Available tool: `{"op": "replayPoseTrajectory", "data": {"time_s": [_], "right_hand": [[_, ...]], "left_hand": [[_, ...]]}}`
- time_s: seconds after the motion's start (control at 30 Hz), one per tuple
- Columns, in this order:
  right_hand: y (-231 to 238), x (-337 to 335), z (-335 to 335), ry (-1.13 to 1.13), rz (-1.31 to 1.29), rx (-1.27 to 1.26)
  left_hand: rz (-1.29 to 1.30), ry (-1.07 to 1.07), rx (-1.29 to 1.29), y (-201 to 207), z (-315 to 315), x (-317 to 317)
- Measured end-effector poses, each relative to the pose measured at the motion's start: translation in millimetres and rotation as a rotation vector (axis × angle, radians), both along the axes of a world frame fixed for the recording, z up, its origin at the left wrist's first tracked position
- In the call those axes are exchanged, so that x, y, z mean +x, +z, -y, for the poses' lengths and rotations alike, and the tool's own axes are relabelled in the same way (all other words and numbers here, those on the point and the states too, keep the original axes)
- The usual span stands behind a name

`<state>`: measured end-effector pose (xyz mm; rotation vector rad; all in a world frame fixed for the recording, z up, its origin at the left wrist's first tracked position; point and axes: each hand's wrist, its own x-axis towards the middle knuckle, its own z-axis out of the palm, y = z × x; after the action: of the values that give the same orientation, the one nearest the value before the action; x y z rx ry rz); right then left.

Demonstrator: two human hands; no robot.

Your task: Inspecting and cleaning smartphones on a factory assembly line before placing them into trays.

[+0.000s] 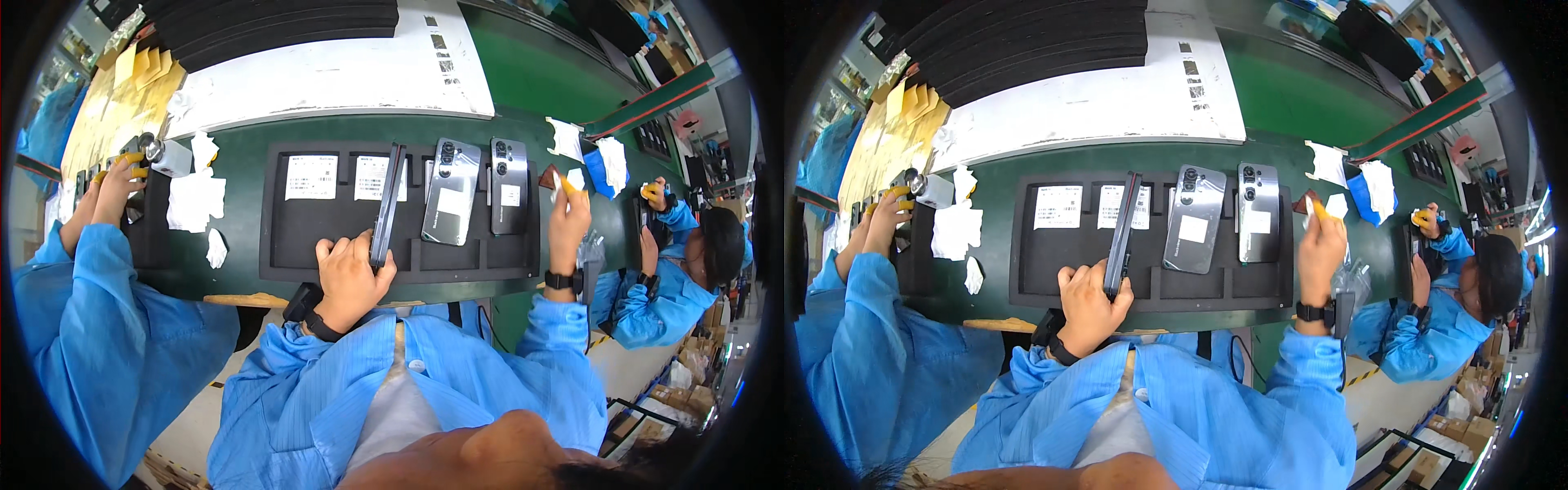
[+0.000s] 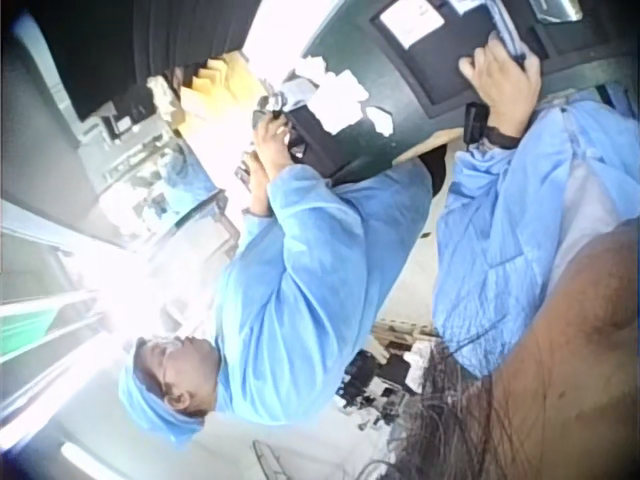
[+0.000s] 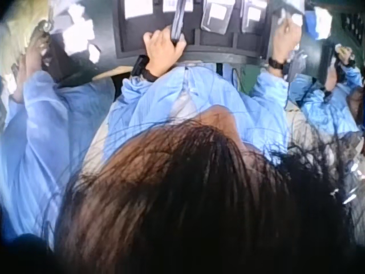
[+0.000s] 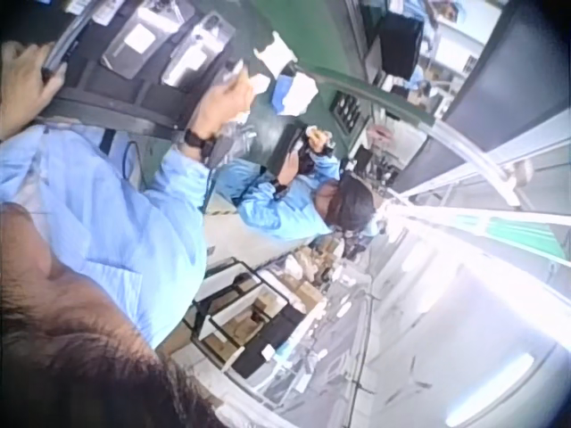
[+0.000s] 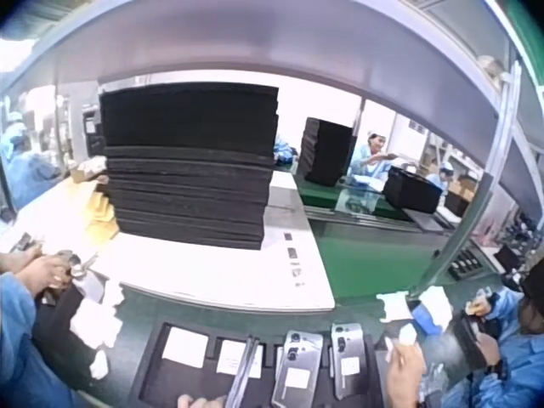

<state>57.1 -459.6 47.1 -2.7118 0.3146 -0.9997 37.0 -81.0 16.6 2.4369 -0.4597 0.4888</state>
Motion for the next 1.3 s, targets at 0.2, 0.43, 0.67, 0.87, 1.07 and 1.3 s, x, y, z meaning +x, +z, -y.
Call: {"op": "replayPoseTrajectory", "data": {"time_s": [0.2, 0.43, 0.67, 0.87, 1.07, 1.3], "right_hand": [[13, -29, -15, -0.178, -0.371, -0.162], [16, 13, -160, 0.590, -0.505, 0.598], [0, 33, -222, 0.598, -0.486, 0.699], [24, 2, -229, 0.744, -0.205, 0.800], [16, -9, -234, 0.875, -0.005, 0.874], [5, -7, -233, 0.986, 0.053, 0.994]], "left_hand": [[-0.178, -0.013, -0.001, 26, -2, 0], [-0.232, -0.032, 0.027, 54, 4, 31], [-0.570, -0.086, -0.310, 40, 18, 78], [-0.439, -0.135, -0.566, 65, 16, 35], [-0.105, -0.178, -0.599, 47, 20, 18], [0.048, -0.191, -0.509, 54, 17, 19]]}}
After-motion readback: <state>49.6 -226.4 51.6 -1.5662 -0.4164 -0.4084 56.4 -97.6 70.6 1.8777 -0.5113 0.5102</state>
